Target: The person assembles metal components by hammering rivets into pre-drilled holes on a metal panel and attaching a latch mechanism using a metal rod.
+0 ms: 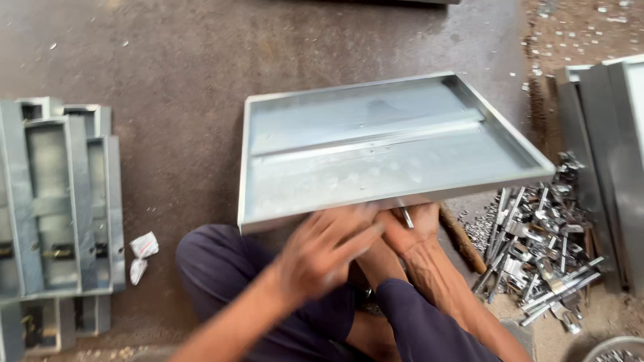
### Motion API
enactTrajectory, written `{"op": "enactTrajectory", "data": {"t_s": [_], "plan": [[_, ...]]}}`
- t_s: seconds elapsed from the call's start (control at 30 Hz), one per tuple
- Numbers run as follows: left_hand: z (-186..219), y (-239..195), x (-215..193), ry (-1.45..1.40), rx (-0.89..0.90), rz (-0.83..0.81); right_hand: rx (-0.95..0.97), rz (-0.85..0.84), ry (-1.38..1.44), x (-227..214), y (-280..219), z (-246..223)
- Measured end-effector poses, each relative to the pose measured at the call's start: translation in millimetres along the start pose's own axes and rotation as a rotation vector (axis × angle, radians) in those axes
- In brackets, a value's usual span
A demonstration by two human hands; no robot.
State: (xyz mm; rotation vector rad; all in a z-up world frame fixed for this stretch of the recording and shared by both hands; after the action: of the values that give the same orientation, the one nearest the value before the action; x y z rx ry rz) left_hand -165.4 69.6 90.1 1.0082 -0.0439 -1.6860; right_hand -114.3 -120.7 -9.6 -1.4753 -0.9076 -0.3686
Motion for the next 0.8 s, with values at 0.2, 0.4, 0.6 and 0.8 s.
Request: {"op": "enactTrajectory", "data": {"t_s": [0.2, 0.4, 0.6, 0.8], "plan": [[-72.1, -51.5, 122.3, -1.76, -1.012, 0.575, 0.12, -0.227, 0.185, 9.5, -8.4, 5.1], [-126.1, -21.9, 172.3, -2.109, -0.976, 0.901, 0.056, -0.002, 0.033, 19.0, -10.5, 9.6], [-146.2, -8.8, 173.3, -2.166, -0.988, 0.965, -0.432, 0.05, -0.952, 0.2, 0.0, -16.3], [-200.4, 38.3, 108.8, -2.058, -1.058, 1.047, -1.201, -0.432, -2.669, 30.5, 18.5, -15.5]]}}
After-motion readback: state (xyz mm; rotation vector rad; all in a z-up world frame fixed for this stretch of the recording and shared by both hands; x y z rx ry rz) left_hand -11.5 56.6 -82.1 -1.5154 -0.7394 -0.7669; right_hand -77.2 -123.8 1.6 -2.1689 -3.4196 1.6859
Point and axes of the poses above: each hand's wrist, its own y-axis towards the middle knuckle, its own x-axis out of the palm, z = x × y, the point moved 2 cm from there along y, towards the middle knuckle, and after that the axes turned 1 degree about -y, right-handed, at the moved point
